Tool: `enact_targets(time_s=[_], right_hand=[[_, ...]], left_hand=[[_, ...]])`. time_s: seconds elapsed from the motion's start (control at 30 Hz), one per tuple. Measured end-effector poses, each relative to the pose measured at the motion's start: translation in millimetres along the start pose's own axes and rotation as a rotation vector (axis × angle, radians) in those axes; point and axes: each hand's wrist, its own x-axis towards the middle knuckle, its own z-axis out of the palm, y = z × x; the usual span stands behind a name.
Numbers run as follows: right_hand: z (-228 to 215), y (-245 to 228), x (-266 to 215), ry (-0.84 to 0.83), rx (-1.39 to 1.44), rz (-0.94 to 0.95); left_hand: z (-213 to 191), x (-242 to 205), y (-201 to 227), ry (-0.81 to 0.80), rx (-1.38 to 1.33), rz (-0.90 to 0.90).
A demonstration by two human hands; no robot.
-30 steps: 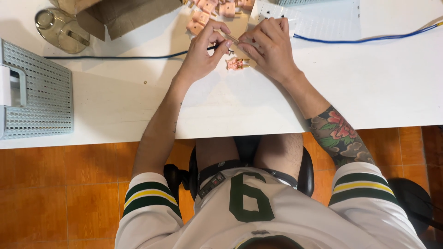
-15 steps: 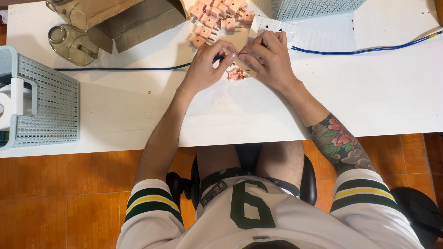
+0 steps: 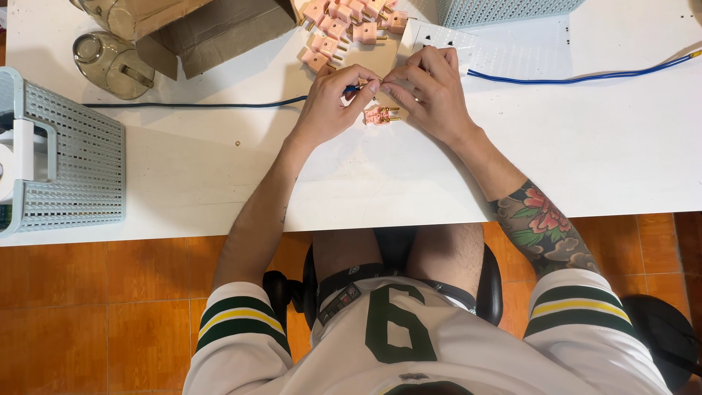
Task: The person assembles a small electrical component by inserting a wire into a pink plastic connector and tightening the screw terminals with a screwdriver. The person handles multiple similar connectors and a power strip on the table.
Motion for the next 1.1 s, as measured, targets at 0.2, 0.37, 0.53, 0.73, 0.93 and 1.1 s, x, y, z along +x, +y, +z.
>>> enact_targets(time_s=[0.2,0.37,0.53,0.73,0.93,1.1], right_hand=[[-3.8,-3.7,4.6,-0.005,0.009,-0.01],[-1.8,-2.4,1.9,0.007,0.015,0.007],[-1.6,-1.6,1.5,0.001,0.008,0.0],[-1.4,-2.4,2.2,0.005,0.007,-0.019],[1.1,-4.1,1.3,-0.007,0.053,0.002],[4.4,-4.0,-2.7,-0.082,0.248,0.205]], left_hand=[[-1.1,0.8,-0.5,-0.002,-0.01,0.027],[-1.6,0.7,0.7,0.006,-0.041,0.004],[-1.8,0.9,0.0,0.009,-0.047,-0.002],[-2.0,1.0,-0.5,0.009,-0.057,-0.003],[-4.2,1.1,1.2,0.01,-0.047,0.017],[-1.9,-0.8,-8.0,0.012,0.053,0.109]])
